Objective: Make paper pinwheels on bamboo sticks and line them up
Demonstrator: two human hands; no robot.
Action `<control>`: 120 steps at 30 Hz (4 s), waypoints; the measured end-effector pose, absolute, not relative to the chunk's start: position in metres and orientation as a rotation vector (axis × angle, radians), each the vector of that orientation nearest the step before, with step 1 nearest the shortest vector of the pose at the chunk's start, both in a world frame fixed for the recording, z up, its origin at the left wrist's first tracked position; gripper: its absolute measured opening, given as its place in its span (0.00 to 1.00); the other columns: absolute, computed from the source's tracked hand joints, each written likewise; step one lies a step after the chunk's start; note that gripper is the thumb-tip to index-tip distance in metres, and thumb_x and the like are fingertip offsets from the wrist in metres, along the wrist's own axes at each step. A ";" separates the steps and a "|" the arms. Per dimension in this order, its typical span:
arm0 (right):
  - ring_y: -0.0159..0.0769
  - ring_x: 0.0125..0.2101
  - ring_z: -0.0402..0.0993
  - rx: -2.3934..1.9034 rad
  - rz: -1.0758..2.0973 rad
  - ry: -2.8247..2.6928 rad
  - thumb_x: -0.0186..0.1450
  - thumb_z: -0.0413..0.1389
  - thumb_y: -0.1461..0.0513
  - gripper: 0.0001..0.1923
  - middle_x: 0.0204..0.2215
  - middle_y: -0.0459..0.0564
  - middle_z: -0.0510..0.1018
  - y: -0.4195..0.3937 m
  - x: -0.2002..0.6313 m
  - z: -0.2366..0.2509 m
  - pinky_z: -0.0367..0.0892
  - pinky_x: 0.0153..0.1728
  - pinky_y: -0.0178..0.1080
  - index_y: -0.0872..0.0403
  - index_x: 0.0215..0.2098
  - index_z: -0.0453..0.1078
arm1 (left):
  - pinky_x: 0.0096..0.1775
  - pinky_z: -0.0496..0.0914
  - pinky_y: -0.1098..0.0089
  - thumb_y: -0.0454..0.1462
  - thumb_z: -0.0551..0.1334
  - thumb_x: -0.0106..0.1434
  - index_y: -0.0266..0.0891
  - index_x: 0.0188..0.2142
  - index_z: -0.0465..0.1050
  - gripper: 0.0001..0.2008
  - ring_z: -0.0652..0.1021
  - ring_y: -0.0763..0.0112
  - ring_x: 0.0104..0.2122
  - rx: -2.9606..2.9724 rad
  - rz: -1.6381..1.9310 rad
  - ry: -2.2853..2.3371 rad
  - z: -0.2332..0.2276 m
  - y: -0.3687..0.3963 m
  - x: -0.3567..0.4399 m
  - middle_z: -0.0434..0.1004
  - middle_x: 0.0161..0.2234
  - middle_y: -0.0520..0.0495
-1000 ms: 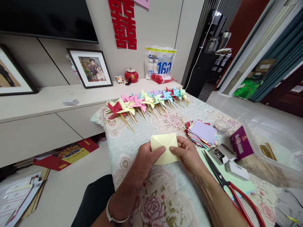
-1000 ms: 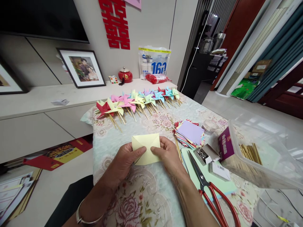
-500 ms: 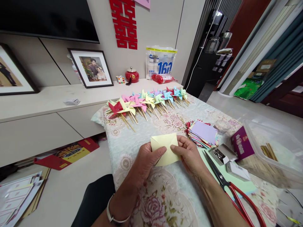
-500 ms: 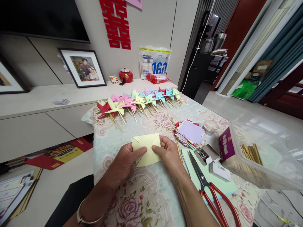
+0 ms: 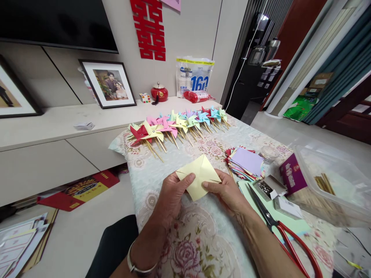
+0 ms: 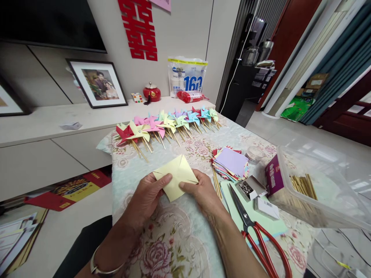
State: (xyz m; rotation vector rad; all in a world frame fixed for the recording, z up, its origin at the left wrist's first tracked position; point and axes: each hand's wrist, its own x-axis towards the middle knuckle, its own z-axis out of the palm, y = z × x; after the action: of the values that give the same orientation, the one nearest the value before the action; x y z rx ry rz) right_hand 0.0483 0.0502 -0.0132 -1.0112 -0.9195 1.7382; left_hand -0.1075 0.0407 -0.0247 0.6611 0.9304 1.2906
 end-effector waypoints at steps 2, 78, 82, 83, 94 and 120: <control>0.42 0.30 0.80 -1.024 1.712 -0.849 0.47 0.71 0.62 0.21 0.31 0.49 0.85 0.051 0.047 -0.014 0.72 0.37 0.41 0.54 0.39 0.78 | 0.36 0.72 0.67 0.43 0.74 0.50 0.32 0.43 0.79 0.23 0.79 0.64 0.32 0.667 1.266 0.917 -0.025 0.042 -0.109 0.84 0.35 0.42; 0.32 0.28 0.67 -1.071 0.736 -1.886 0.65 0.57 0.65 0.07 0.25 0.44 0.71 0.038 0.039 -0.015 0.61 0.32 0.35 0.54 0.29 0.71 | 0.24 0.59 0.74 0.40 0.70 0.52 0.35 0.30 0.75 0.10 0.64 0.76 0.22 0.707 1.349 0.957 -0.027 0.042 -0.105 0.69 0.22 0.53; 0.31 0.27 0.66 -1.142 0.927 -1.751 0.64 0.57 0.61 0.08 0.24 0.44 0.71 0.039 0.038 -0.013 0.61 0.31 0.34 0.55 0.27 0.72 | 0.23 0.56 0.73 0.41 0.69 0.52 0.36 0.25 0.70 0.12 0.60 0.77 0.21 0.746 1.327 1.013 -0.024 0.041 -0.104 0.65 0.20 0.55; 0.31 0.27 0.65 -1.162 0.972 -1.711 0.63 0.57 0.60 0.08 0.24 0.43 0.70 0.039 0.037 -0.013 0.60 0.31 0.34 0.55 0.27 0.72 | 0.23 0.56 0.73 0.42 0.69 0.51 0.37 0.24 0.69 0.12 0.60 0.77 0.21 0.749 1.318 1.028 -0.024 0.041 -0.104 0.64 0.19 0.56; 0.29 0.21 0.58 -1.268 1.176 -1.489 0.58 0.57 0.59 0.09 0.18 0.40 0.65 0.043 0.036 -0.014 0.54 0.23 0.33 0.55 0.23 0.69 | 0.25 0.61 0.72 0.41 0.70 0.51 0.35 0.27 0.75 0.11 0.67 0.74 0.21 0.707 1.307 1.032 -0.025 0.039 -0.102 0.72 0.21 0.52; 0.31 0.24 0.64 -1.161 0.875 -1.695 0.62 0.58 0.62 0.09 0.22 0.42 0.67 0.039 0.035 -0.016 0.60 0.28 0.34 0.53 0.24 0.70 | 0.24 0.59 0.73 0.41 0.71 0.49 0.36 0.30 0.76 0.12 0.65 0.75 0.22 0.667 1.327 0.983 -0.018 0.039 -0.101 0.71 0.23 0.54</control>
State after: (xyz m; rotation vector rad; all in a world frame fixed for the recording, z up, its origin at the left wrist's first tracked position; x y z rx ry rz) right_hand 0.0346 0.0392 -0.0157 -1.1608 -1.6953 0.8747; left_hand -0.1013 0.0386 -0.0181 0.6672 0.9827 1.3265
